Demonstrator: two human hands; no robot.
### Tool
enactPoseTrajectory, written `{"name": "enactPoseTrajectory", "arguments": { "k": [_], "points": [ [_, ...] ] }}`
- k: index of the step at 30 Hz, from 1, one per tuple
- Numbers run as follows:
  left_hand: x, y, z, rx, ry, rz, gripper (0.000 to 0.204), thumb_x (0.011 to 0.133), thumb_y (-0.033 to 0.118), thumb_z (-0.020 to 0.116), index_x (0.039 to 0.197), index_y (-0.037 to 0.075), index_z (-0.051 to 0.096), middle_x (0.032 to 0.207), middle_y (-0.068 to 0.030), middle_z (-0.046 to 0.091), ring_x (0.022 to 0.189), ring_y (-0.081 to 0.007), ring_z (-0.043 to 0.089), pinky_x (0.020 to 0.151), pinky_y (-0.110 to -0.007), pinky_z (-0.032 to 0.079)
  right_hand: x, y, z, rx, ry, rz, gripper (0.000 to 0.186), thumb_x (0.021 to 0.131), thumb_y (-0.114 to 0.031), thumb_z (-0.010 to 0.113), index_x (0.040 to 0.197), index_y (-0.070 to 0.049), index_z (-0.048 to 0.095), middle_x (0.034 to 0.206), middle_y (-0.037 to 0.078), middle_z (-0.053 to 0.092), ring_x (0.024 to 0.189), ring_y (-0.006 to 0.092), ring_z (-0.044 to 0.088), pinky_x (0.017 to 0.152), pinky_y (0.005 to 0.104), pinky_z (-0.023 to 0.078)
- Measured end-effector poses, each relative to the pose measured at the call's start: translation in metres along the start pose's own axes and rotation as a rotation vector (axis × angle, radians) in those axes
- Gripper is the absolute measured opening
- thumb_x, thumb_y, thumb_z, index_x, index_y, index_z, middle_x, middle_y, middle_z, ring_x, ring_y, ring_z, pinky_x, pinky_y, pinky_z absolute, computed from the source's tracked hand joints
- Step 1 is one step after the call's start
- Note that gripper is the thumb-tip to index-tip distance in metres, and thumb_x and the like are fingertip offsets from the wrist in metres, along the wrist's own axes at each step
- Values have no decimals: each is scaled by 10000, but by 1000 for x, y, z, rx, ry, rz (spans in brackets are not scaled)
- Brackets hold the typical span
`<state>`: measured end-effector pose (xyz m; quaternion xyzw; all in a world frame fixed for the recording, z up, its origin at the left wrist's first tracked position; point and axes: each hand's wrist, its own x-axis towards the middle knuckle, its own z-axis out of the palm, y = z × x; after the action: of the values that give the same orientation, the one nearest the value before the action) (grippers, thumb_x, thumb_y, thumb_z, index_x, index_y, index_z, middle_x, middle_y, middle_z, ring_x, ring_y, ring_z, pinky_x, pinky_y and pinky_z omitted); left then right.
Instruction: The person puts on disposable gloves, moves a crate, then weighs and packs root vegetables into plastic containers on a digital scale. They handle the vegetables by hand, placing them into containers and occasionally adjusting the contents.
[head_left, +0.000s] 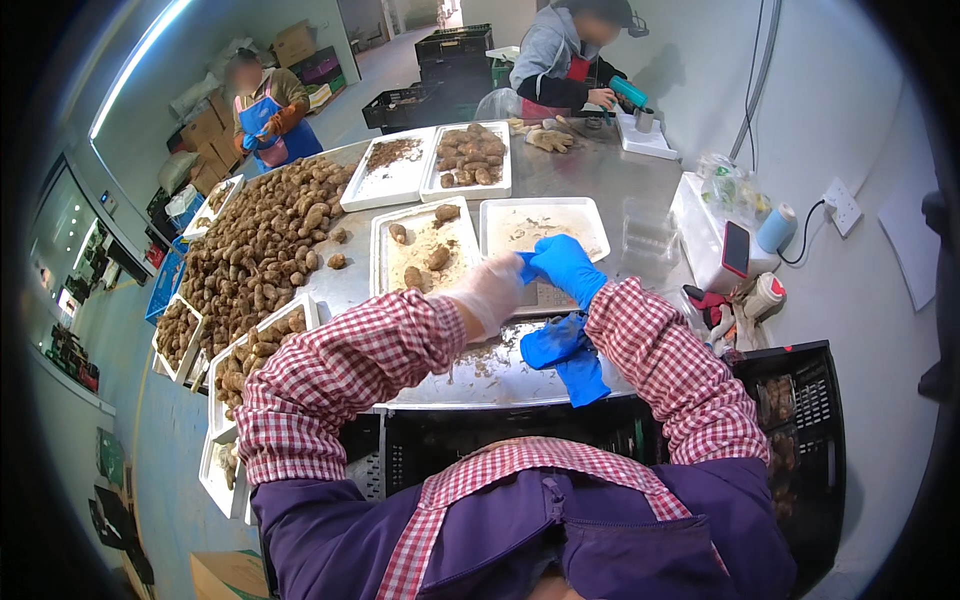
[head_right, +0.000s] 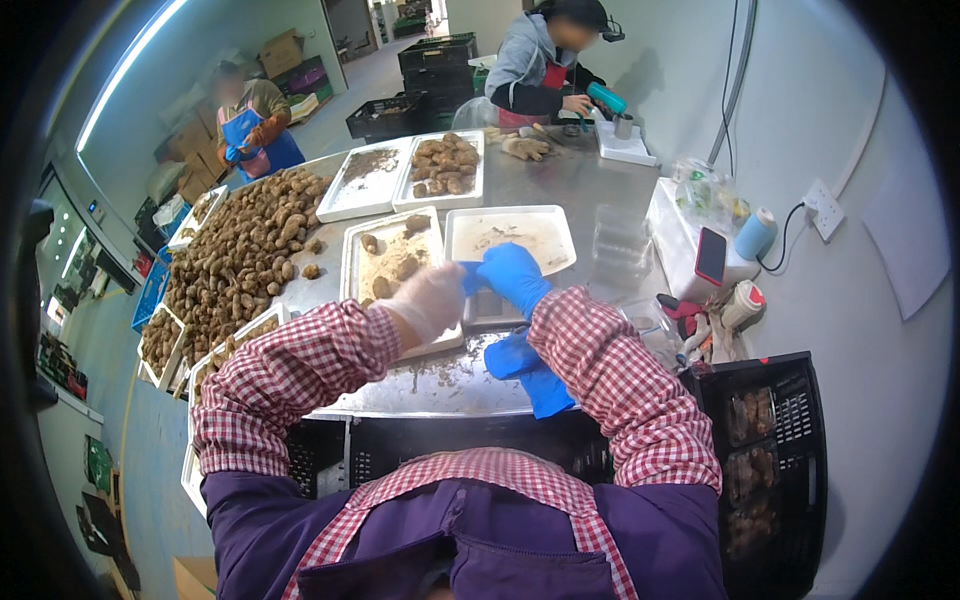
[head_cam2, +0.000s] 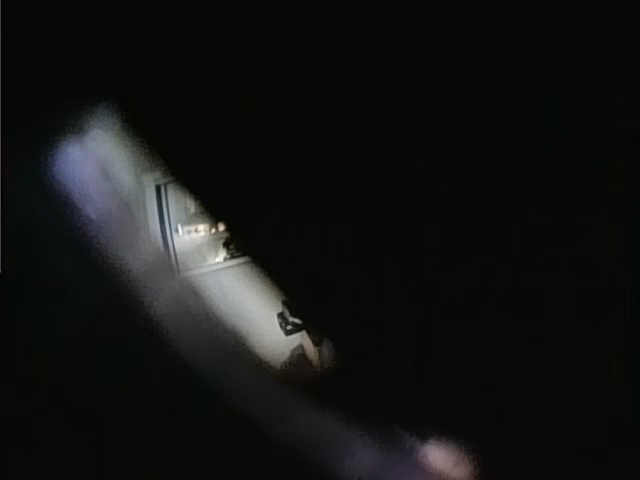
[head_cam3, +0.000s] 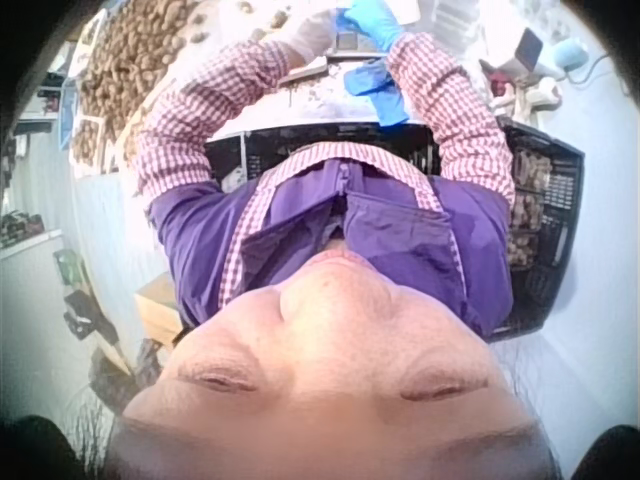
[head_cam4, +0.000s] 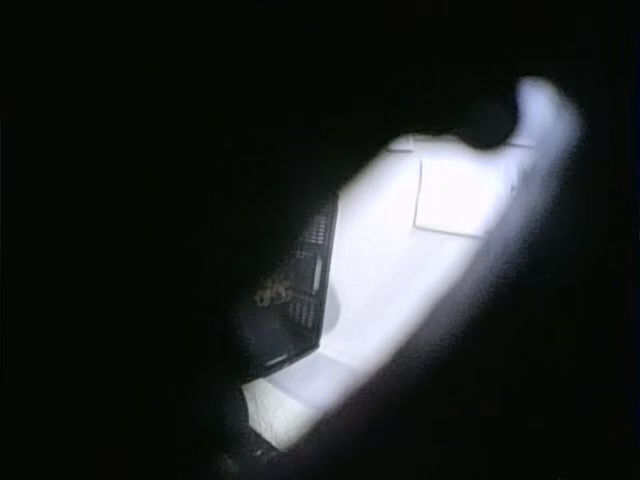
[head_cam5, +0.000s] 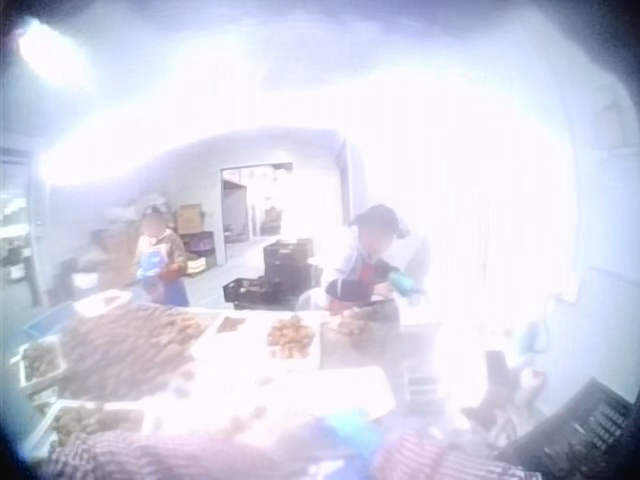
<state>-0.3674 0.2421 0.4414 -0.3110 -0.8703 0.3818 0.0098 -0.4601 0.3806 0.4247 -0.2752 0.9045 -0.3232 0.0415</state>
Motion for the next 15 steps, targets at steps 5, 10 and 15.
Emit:
{"name": "enactPoseTrajectory", "arguments": {
  "k": [5,10,15],
  "points": [
    [-1,29,15,203,298,101,204,807,238,624,951,116,702,882,-2,636,915,-214,573,798,-314,411,1,-30,-3,-157,157,-63,236,712,-288,618,765,-70,689,762,170,654,742,349,634,669,419,496],
    [16,-7,20,-130,57,-27,134,814,63,574,903,16,663,915,-108,626,857,-212,589,717,-334,500,-8,-50,-8,-250,480,-451,102,753,-190,604,745,-171,703,729,104,639,701,288,624,621,393,492],
    [39,-39,23,-1177,640,-492,246,832,9,524,1072,9,576,1006,-137,616,852,-239,586,748,-336,490,6,-41,-11,-488,670,-423,57,776,-143,592,778,-89,576,785,109,608,748,290,601,608,388,482]
  ]
}}
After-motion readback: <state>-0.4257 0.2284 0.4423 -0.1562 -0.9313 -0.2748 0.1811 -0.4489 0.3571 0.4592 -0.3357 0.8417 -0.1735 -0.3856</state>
